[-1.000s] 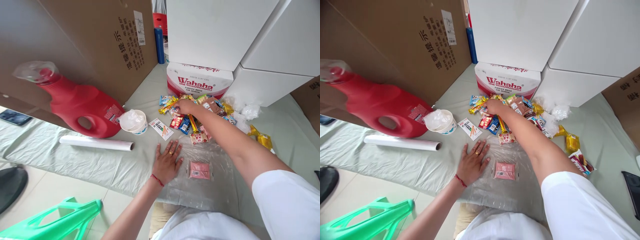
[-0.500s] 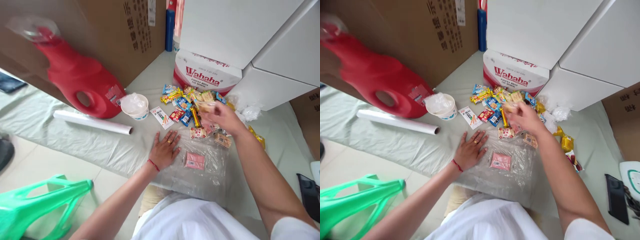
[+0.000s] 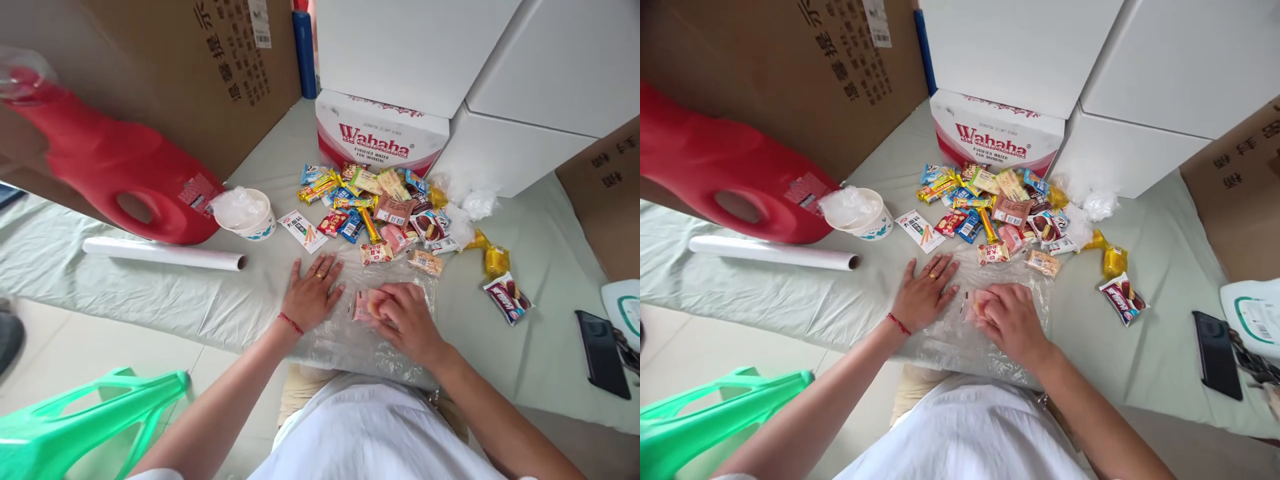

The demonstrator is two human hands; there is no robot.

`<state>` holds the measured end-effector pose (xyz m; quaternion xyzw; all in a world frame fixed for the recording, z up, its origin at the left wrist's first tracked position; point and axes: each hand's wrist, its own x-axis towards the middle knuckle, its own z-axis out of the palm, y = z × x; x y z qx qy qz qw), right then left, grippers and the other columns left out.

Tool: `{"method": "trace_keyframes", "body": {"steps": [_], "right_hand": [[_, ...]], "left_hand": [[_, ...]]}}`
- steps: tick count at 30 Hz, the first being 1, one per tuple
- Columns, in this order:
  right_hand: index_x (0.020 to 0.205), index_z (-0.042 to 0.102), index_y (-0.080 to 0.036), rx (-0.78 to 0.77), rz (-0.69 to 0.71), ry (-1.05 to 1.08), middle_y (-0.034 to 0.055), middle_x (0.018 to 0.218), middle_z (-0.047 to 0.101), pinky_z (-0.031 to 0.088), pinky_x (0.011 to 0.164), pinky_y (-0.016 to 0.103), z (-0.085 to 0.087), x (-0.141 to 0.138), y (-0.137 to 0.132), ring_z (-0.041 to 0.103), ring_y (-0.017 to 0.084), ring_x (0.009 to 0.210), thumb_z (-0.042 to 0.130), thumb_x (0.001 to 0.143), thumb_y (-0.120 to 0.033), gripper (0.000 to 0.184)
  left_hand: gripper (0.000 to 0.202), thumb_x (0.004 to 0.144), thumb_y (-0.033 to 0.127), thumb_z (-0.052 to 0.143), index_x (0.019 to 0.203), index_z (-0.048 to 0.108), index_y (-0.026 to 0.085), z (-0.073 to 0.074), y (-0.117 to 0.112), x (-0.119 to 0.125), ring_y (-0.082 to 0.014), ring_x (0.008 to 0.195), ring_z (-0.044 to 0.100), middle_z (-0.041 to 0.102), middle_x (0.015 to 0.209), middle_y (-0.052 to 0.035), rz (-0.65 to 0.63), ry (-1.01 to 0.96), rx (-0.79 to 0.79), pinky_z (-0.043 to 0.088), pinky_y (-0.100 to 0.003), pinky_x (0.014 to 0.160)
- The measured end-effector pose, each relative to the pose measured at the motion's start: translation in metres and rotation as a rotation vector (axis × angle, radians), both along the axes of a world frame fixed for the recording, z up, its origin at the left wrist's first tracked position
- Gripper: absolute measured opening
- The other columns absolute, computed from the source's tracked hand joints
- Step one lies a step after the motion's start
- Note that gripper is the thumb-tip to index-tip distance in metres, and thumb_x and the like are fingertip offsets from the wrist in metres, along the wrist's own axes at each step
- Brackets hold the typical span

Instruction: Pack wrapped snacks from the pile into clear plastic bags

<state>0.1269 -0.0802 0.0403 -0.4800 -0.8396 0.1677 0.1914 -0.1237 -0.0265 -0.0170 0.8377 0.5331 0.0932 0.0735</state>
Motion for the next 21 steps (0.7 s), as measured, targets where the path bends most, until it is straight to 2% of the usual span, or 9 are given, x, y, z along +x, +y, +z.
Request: {"method": "trace_keyframes", "body": {"steps": [3,6,8,10,11,15,21], "right_hand": [[0.108,0.067,-0.022,-0.05,0.12,-0.149,0.0135,0.14,0.058,0.039,0.104,0.054,-0.004,-0.009,0.007,0.048,0.033,0.124,0.069,0.092,-0.042,0.026],[0.112,0.065,-0.021,-0.123,0.103,-0.074,0.0123,0.137,0.061,0.04,0.104,0.049,-0.007,-0.008,0.011,0.051,0.03,0.122,0.064,0.096,-0.035,0.021],[0.126,0.059,-0.019,-0.147,0.052,-0.053,0.0136,0.134,0.062,0.04,0.105,0.048,-0.01,-0.006,0.011,0.053,0.03,0.121,0.069,0.092,-0.032,0.037],[0.141,0.05,-0.017,-0.14,0.031,-0.115,0.0155,0.136,0.06,0.038,0.107,0.051,-0.012,-0.007,0.009,0.051,0.032,0.122,0.074,0.087,-0.029,0.061],[0.144,0.047,-0.017,-0.135,0.037,-0.159,0.0156,0.137,0.059,0.037,0.108,0.052,-0.013,-0.007,0.008,0.051,0.033,0.123,0.074,0.086,-0.026,0.065],[0.143,0.051,-0.019,-0.142,0.057,-0.247,0.014,0.131,0.062,0.04,0.1,0.048,-0.011,-0.013,0.009,0.053,0.031,0.117,0.065,0.088,-0.016,0.057],[0.137,0.055,-0.02,-0.152,0.087,-0.236,0.0127,0.127,0.064,0.04,0.097,0.047,-0.001,-0.012,0.015,0.053,0.03,0.113,0.062,0.086,-0.011,0.052]], "left_hand": [[0.056,0.104,0.047,0.035,0.158,0.035,0.031,0.001,0.0,0.0,-0.0329,0.151,0.034,0.037,0.163,-0.008,0.002,0.016,0.006,0.014,-0.068,0.122],[0.056,0.104,0.048,0.035,0.158,0.036,0.031,0.003,0.0,0.0,-0.0327,0.151,0.035,0.037,0.163,-0.0083,-0.002,0.031,0.005,0.016,-0.068,0.122],[0.056,0.104,0.048,0.034,0.157,0.037,0.03,0.004,0.0,0.0,-0.0321,0.151,0.035,0.037,0.163,-0.0081,-0.005,0.038,0.008,0.017,-0.069,0.122],[0.055,0.104,0.047,0.033,0.157,0.038,0.03,0.004,0.0,0.0,-0.0318,0.151,0.036,0.037,0.163,-0.008,-0.005,0.042,0.015,0.018,-0.069,0.121],[0.055,0.105,0.047,0.033,0.156,0.039,0.029,0.004,0.0,0.0,-0.0316,0.151,0.036,0.037,0.163,-0.0079,-0.006,0.044,0.019,0.018,-0.069,0.121],[0.055,0.105,0.048,0.032,0.156,0.04,0.029,0.002,0.0,0.0,-0.0302,0.151,0.035,0.036,0.164,-0.0074,-0.009,0.05,0.033,0.018,-0.069,0.121],[0.055,0.105,0.047,0.03,0.156,0.039,0.028,0.002,-0.001,0.0,-0.0292,0.151,0.035,0.036,0.163,-0.0078,-0.003,0.036,0.019,0.016,-0.067,0.122]]}}
